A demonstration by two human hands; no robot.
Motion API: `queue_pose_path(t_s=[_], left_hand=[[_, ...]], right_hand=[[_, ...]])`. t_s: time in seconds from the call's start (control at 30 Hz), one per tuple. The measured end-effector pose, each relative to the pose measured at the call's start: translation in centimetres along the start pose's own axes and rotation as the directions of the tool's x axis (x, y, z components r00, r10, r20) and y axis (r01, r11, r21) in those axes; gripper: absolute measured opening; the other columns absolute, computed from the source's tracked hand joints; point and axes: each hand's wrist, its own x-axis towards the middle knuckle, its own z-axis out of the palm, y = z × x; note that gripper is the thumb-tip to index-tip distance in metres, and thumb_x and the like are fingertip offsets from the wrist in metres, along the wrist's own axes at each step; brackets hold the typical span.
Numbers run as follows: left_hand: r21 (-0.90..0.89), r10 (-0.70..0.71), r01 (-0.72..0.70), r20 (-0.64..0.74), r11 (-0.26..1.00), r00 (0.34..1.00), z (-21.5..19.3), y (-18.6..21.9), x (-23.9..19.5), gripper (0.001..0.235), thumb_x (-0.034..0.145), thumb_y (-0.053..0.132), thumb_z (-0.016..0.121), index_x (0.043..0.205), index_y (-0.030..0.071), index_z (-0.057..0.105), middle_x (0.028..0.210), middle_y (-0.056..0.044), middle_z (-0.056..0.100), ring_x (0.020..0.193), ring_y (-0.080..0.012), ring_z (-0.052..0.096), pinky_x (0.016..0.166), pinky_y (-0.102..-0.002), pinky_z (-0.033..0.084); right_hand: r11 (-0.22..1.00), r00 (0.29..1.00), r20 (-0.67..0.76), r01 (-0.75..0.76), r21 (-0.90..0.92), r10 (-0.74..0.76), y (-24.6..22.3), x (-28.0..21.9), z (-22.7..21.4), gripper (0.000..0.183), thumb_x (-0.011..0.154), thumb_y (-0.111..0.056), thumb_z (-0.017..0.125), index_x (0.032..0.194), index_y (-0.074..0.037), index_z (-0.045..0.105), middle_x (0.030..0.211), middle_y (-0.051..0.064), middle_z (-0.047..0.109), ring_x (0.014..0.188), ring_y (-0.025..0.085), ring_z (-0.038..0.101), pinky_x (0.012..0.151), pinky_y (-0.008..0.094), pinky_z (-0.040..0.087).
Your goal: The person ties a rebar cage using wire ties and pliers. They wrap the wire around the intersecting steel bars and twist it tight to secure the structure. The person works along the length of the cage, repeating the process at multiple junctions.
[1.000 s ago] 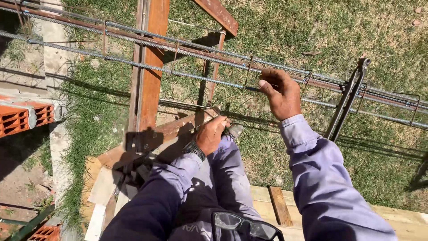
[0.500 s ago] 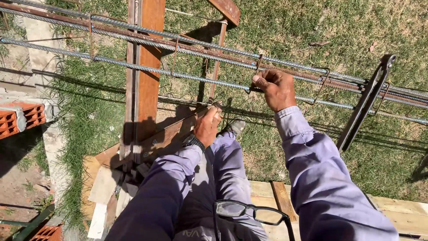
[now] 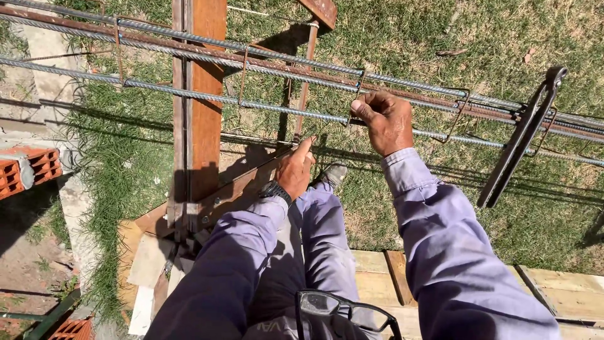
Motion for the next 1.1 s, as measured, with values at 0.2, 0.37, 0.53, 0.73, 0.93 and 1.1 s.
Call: queue_pose_path(t_s=[0.2, 0.37, 0.53, 0.73, 0.93, 1.1], left_hand=[[0.064, -0.007, 0.009, -0.035, 0.998, 0.999, 0.0, 2.3, 1.7, 0.046, 0.105, 0.020, 0.041, 0.150, 0.030, 0.043, 0.086, -0.019, 0.074, 0.088, -0.0444, 0.071, 0.077, -0.056, 0.053], [0.061, -0.058, 0.060, -0.034, 0.996, 0.998, 1.7, 0.4, 3.3, 0.048, 0.104, 0.024, 0.039, 0.149, 0.040, 0.041, 0.088, -0.022, 0.073, 0.095, -0.0458, 0.071, 0.082, -0.056, 0.053], [0.004, 0.032, -0.032, -0.021, 0.999, 0.999, 1.1, 4.4, 1.9, 0.052, 0.101, 0.019, 0.039, 0.150, 0.036, 0.043, 0.084, -0.025, 0.072, 0.088, -0.0458, 0.071, 0.083, -0.054, 0.054], [-0.107, 0.210, -0.219, -0.088, 0.970, 0.974, 2.1, 4.6, 3.4, 0.047, 0.099, 0.017, 0.040, 0.143, 0.025, 0.052, 0.081, -0.024, 0.073, 0.071, -0.0382, 0.071, 0.075, -0.050, 0.055], [-0.166, 0.279, -0.292, -0.100, 0.942, 0.955, 1.5, 4.9, 3.3, 0.040, 0.106, 0.037, 0.046, 0.142, 0.023, 0.056, 0.093, -0.023, 0.074, 0.081, -0.0400, 0.073, 0.078, -0.049, 0.055], [-0.072, 0.359, -0.383, -0.224, 0.921, 0.906, 2.0, 4.8, 4.0, 0.036, 0.107, 0.040, 0.050, 0.133, 0.019, 0.064, 0.080, -0.015, 0.075, 0.068, -0.0308, 0.073, 0.070, -0.041, 0.057]], right_hand=[[0.999, 1.000, -0.019, 0.013, -0.044, -0.014, 0.4, 0.0, -0.1, 0.016, 0.093, -0.022, 0.080, 0.087, -0.008, 0.075, 0.069, 0.007, 0.067, 0.072, 0.014, 0.059, 0.072, 0.030, 0.048], [0.999, 1.000, -0.024, -0.009, -0.040, 0.008, 1.4, 0.0, 0.1, 0.015, 0.093, -0.024, 0.080, 0.088, -0.011, 0.075, 0.071, 0.006, 0.066, 0.073, 0.013, 0.059, 0.073, 0.029, 0.048], [0.996, 0.998, -0.048, 0.034, -0.081, -0.038, 1.7, -0.5, 0.1, 0.016, 0.095, -0.024, 0.080, 0.088, -0.010, 0.075, 0.072, 0.008, 0.068, 0.072, 0.019, 0.064, 0.074, 0.034, 0.050], [0.989, 0.990, -0.099, 0.091, -0.121, -0.103, 0.5, -0.9, 0.3, 0.015, 0.096, -0.023, 0.080, 0.090, -0.010, 0.075, 0.074, 0.010, 0.070, 0.074, 0.022, 0.068, 0.074, 0.036, 0.052], [0.980, 0.975, -0.151, 0.145, -0.137, -0.165, 1.0, -1.3, 0.4, 0.017, 0.097, -0.023, 0.080, 0.093, -0.010, 0.072, 0.076, 0.011, 0.069, 0.074, 0.023, 0.067, 0.072, 0.037, 0.053], [0.981, 0.968, -0.158, 0.190, -0.049, -0.196, 0.8, -1.3, 0.8, 0.014, 0.099, -0.017, 0.077, 0.098, -0.007, 0.066, 0.080, 0.013, 0.068, 0.077, 0.023, 0.067, 0.073, 0.038, 0.055]])
